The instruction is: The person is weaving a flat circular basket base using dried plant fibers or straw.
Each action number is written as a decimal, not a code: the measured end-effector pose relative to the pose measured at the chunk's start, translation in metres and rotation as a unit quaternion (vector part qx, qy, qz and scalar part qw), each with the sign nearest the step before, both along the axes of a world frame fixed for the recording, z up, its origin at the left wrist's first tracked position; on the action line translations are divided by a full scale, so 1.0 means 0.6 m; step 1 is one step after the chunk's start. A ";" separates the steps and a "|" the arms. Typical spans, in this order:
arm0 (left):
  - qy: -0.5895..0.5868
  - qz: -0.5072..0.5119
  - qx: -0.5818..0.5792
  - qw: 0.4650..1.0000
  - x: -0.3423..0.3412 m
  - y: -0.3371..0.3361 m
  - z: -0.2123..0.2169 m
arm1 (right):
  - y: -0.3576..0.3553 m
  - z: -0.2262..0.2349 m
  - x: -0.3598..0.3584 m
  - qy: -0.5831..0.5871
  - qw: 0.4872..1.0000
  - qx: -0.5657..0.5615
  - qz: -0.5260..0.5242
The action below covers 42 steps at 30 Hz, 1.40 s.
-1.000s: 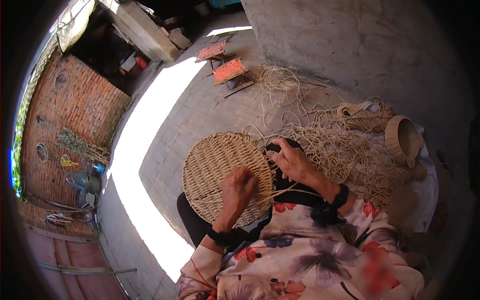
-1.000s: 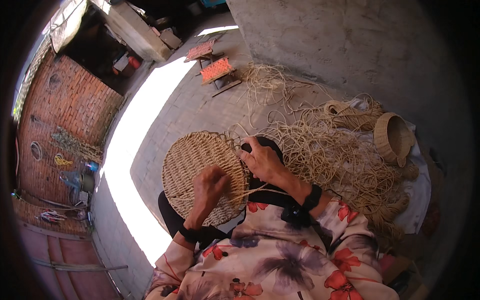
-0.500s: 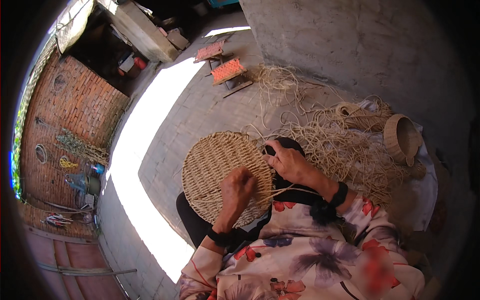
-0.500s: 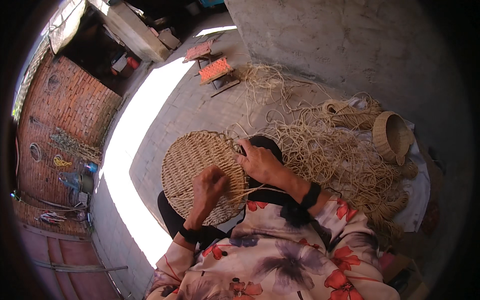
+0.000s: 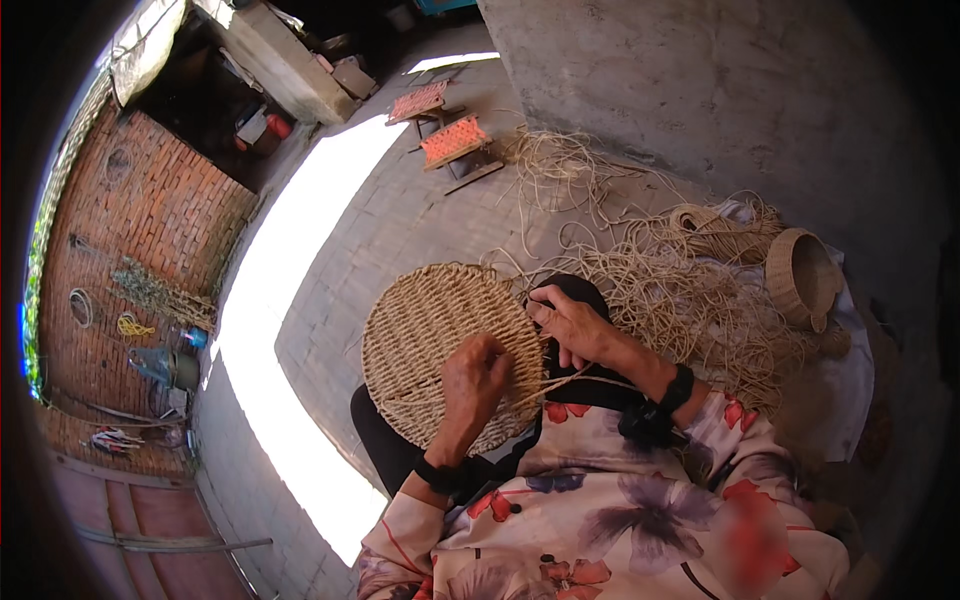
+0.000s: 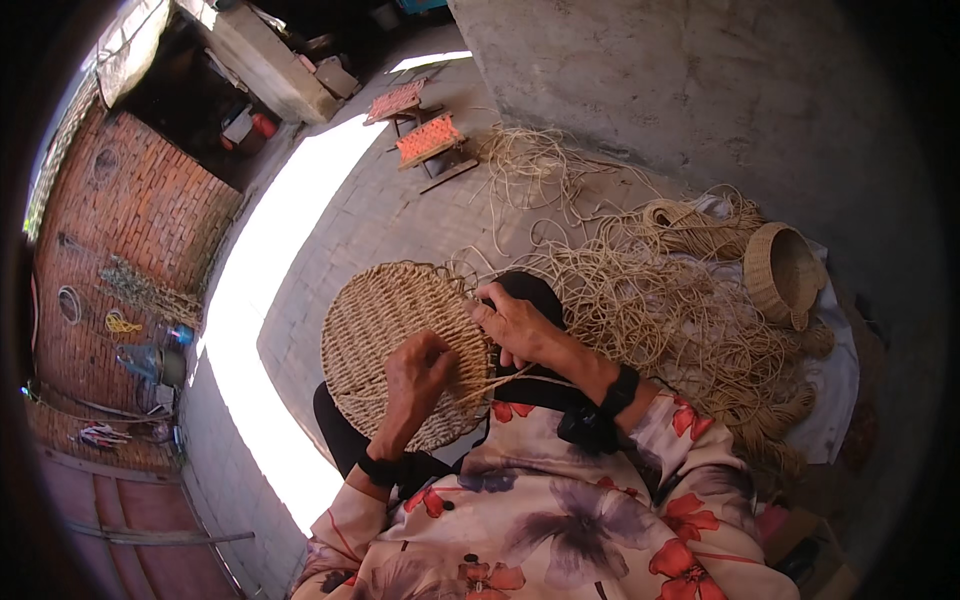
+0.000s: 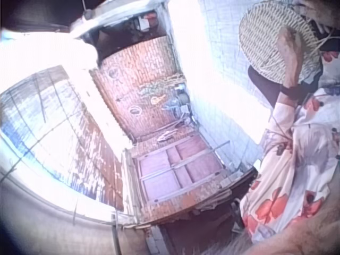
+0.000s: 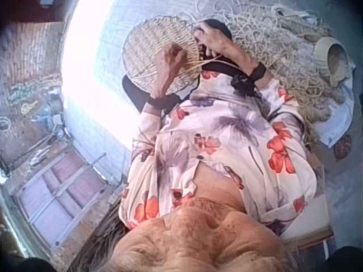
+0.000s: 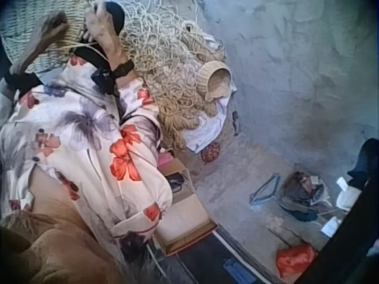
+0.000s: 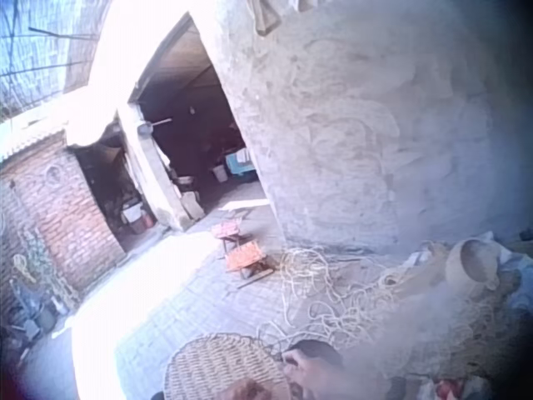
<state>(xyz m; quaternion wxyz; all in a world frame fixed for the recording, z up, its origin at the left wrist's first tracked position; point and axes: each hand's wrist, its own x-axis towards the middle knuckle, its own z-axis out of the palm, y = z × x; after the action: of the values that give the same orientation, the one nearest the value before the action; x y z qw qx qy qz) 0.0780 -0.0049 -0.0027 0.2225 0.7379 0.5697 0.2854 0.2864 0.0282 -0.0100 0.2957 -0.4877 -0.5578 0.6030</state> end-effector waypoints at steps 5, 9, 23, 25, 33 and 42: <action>0.011 -0.004 -0.001 1.000 0.001 0.001 0.003 | -0.003 -0.036 0.003 0.105 0.994 -0.002 -0.043; 0.034 -0.019 0.017 0.999 0.000 0.004 0.004 | -0.001 -0.042 0.006 0.174 0.981 -0.041 -0.077; 0.050 -0.047 0.070 0.995 0.027 -0.006 0.024 | -0.005 -0.029 0.008 0.186 0.976 -0.066 -0.094; 0.085 -0.067 0.120 0.987 0.052 0.000 0.034 | -0.002 -0.028 0.010 0.188 0.975 -0.070 -0.091; 0.148 -0.117 0.209 0.959 0.069 0.031 0.000 | -0.008 -0.048 0.010 0.209 0.972 -0.042 -0.096; -0.038 -0.149 0.064 0.986 0.060 0.039 0.049 | -0.031 -0.065 -0.020 -0.105 0.859 0.482 -0.139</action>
<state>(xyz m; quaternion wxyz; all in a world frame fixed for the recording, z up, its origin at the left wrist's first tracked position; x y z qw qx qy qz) 0.1137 0.0185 0.0264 0.2365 0.8157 0.4251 0.3130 0.2745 0.0093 -0.0493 0.5145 -0.4174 -0.7324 0.1571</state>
